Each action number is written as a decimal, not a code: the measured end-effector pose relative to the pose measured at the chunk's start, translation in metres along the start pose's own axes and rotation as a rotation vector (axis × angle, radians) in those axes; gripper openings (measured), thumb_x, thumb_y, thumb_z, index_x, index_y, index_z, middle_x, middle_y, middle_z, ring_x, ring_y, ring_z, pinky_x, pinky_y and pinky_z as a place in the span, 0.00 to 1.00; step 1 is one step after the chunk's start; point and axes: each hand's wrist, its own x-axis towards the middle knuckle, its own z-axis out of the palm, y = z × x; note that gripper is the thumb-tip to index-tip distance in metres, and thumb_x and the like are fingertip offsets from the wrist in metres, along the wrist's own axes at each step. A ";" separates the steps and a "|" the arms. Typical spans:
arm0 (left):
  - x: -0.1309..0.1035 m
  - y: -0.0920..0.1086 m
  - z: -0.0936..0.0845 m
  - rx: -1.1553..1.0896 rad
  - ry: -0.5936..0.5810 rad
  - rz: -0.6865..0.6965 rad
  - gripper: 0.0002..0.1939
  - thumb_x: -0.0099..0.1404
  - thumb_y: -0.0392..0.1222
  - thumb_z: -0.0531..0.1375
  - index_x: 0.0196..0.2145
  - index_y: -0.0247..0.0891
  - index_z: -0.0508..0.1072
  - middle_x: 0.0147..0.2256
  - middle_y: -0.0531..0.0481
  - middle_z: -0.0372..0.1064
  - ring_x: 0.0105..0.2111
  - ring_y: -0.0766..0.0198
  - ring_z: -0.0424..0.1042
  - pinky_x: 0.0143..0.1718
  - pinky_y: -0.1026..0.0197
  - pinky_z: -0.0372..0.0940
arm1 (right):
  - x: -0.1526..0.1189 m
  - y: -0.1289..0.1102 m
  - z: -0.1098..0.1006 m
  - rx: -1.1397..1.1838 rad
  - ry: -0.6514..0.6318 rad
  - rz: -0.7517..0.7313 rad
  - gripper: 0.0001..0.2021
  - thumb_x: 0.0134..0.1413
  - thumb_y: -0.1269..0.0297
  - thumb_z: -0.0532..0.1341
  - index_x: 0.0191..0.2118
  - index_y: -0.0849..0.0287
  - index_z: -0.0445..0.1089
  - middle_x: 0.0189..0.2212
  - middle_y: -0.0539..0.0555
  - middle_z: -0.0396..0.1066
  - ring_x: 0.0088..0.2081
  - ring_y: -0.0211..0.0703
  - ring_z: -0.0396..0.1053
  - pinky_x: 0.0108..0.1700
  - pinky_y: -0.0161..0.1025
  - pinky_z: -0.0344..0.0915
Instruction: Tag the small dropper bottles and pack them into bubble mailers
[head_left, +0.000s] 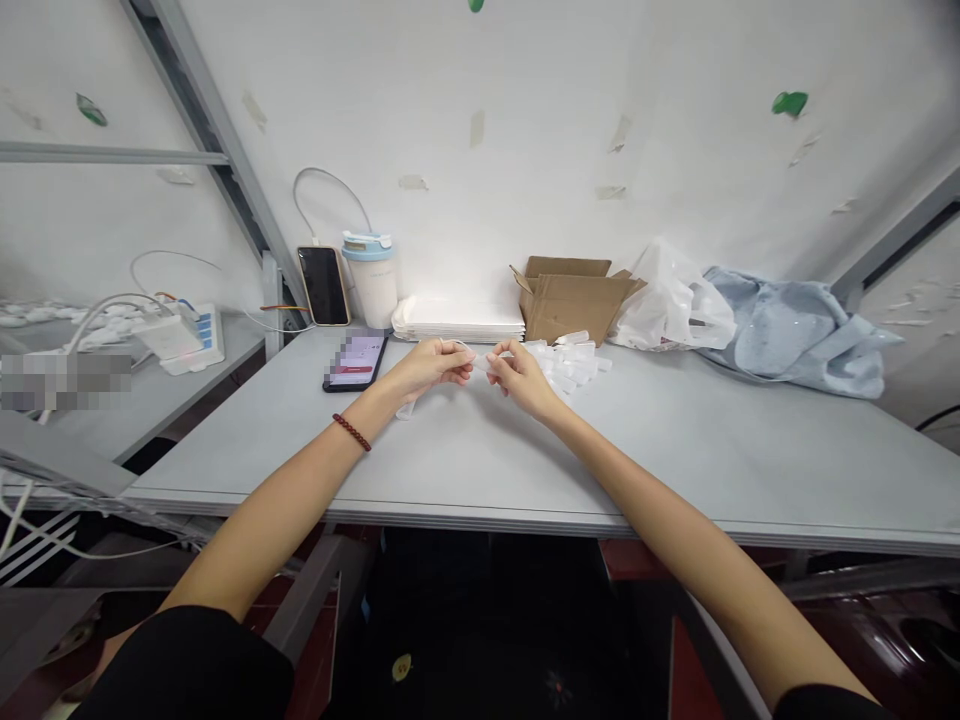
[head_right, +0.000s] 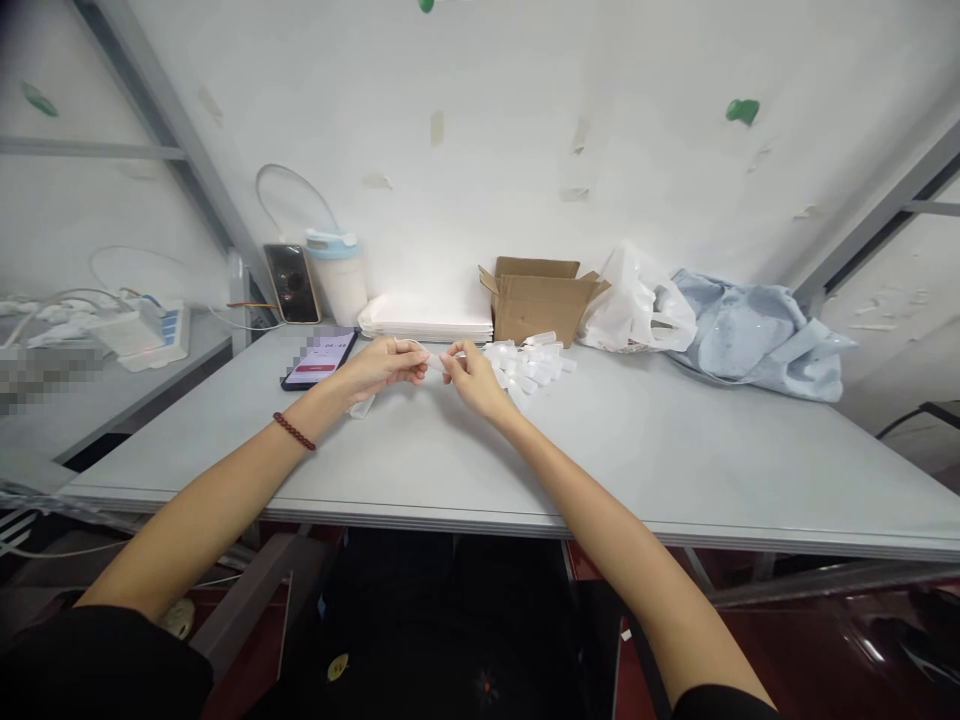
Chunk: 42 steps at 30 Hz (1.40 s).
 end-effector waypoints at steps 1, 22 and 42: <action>0.000 0.000 0.001 0.009 0.005 0.032 0.16 0.50 0.49 0.68 0.27 0.32 0.73 0.25 0.50 0.68 0.27 0.67 0.68 0.35 0.59 0.65 | 0.001 0.000 0.000 0.065 -0.002 0.043 0.15 0.51 0.48 0.56 0.33 0.55 0.56 0.18 0.44 0.62 0.19 0.33 0.54 0.23 0.32 0.53; -0.002 0.005 0.008 0.036 0.025 -0.075 0.18 0.56 0.51 0.62 0.23 0.31 0.71 0.22 0.48 0.66 0.21 0.67 0.66 0.25 0.60 0.63 | -0.006 -0.004 0.003 -0.159 0.094 -0.127 0.14 0.55 0.49 0.55 0.37 0.55 0.58 0.22 0.47 0.63 0.22 0.37 0.58 0.28 0.35 0.53; -0.006 0.006 0.010 0.358 0.010 0.314 0.12 0.56 0.47 0.62 0.30 0.34 0.75 0.27 0.48 0.69 0.28 0.65 0.67 0.33 0.62 0.64 | 0.000 -0.012 -0.008 0.071 0.003 0.084 0.20 0.47 0.46 0.60 0.19 0.57 0.60 0.17 0.47 0.55 0.19 0.34 0.51 0.23 0.36 0.52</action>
